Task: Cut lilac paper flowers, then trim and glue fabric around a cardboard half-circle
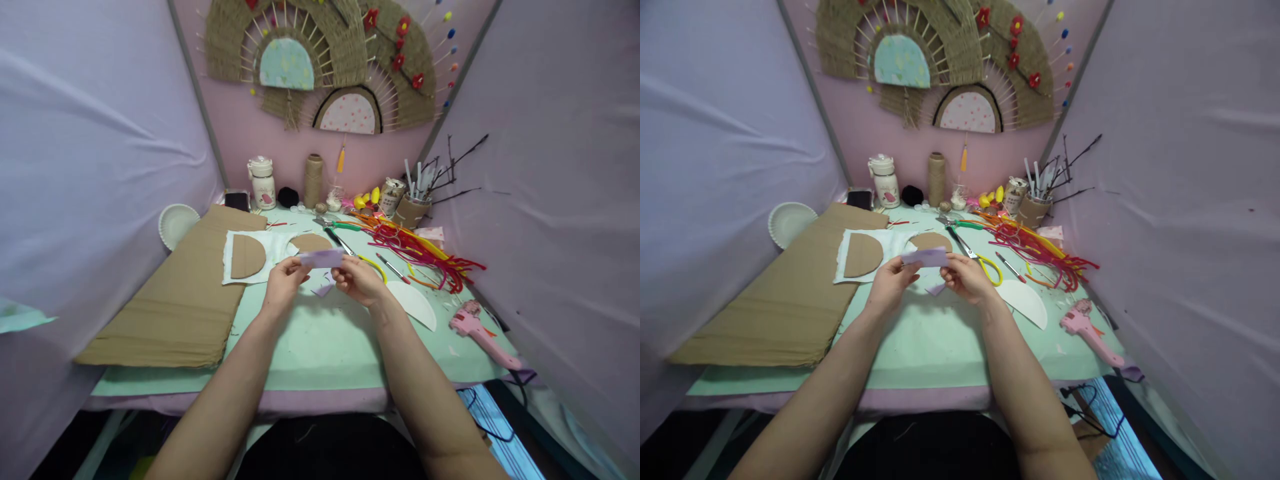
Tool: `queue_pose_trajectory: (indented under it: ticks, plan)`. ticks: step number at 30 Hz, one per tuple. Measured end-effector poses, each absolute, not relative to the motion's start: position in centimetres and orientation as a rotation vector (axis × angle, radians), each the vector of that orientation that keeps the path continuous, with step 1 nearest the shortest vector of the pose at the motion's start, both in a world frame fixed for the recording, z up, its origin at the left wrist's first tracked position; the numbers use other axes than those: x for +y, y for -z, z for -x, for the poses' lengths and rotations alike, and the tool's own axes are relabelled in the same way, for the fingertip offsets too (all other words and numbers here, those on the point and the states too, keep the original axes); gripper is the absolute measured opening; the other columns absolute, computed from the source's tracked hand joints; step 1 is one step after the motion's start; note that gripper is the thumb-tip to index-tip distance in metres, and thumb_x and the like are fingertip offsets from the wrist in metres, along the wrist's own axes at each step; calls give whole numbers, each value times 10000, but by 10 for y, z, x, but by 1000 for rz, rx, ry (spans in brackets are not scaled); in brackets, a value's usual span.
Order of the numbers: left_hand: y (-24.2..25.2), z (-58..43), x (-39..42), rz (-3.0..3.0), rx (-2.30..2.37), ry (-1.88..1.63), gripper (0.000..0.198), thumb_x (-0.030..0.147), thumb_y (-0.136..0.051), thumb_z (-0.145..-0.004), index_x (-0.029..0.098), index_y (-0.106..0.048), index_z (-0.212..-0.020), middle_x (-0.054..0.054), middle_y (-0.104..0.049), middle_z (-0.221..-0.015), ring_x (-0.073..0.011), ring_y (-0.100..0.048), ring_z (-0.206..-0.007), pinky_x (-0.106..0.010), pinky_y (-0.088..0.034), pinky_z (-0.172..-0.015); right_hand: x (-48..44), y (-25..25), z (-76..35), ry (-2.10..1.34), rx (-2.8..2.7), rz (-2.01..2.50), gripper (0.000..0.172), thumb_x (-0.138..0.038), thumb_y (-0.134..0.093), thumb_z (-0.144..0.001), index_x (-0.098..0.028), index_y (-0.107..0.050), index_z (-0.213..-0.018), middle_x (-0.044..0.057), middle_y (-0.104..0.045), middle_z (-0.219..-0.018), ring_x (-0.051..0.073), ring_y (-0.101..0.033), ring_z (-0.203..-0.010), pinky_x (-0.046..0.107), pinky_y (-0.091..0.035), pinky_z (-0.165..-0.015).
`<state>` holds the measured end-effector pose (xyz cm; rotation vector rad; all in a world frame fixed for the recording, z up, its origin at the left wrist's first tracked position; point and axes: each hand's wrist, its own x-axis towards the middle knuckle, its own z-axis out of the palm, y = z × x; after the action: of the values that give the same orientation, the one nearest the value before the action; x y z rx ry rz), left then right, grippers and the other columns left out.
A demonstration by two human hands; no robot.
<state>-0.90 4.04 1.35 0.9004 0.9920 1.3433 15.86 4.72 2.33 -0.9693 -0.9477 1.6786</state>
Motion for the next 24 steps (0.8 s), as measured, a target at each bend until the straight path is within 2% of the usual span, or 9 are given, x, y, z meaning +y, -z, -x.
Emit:
queue_pose_trajectory:
  ticks: [4, 7, 9, 12, 17, 24]
  plan:
    - [-13, 9, 41, -832, 998, -1380, 253, 317, -763, -632, 150, -606, -737, 0, -630, -759, -108, -623, -721, -287, -532, -772, 46, -24, -154, -1673, -992, 1005, 251, -415, -582, -731, -187, -635, -823, 14, -623, -679, 109, -535, -533, 204, -426, -458]
    - [-13, 6, 40, -802, 980, -1353, 250, 284, -771, -642, 135, -599, -747, -12, -634, -742, -110, -643, -697, -302, -543, -788, 45, -19, -150, -1589, -1049, 1030, 286, -429, -662, -697, -191, -666, -856, 38, -657, -813, 141, -590, -689, 219, -473, -547]
    - [-13, 4, 40, -791, 976, -1340, 232, 258, -772, -651, 129, -601, -740, -18, -642, -726, -117, -655, -699, -307, -546, -805, 46, -14, -149, -1508, -1079, 1062, 274, -385, -738, -644, -189, -684, -828, 24, -649, -781, 137, -579, -706, 209, -465, -568]
    - [-14, 2, 38, -785, 973, -1318, 204, 236, -765, -669, 129, -604, -735, -26, -658, -711, -130, -673, -717, -311, -545, -825, 49, -6, -149, -1411, -1100, 1107, 243, -384, -757, -631, -175, -694, -737, 3, -611, -661, 116, -545, -625, 213, -443, -561]
    - [-16, 0, 35, -806, 972, -1217, 201, 229, -741, -696, 115, -655, -838, -76, -713, -796, -146, -682, -703, -327, -555, -794, 52, -1, -150, -1347, -1129, 1129, 253, -401, -758, -621, -165, -689, -682, -2, -595, -607, 106, -519, -551, 236, -435, -544]
    - [-14, -1, 36, -814, 1023, -1194, 137, 187, -750, -664, 107, -665, -737, -76, -714, -707, -163, -682, -667, -336, -554, -777, 53, 3, -149, -1316, -1176, 1130, 279, -420, -742, -655, -160, -650, -613, -15, -554, -547, 102, -479, -503, 242, -402, -517]
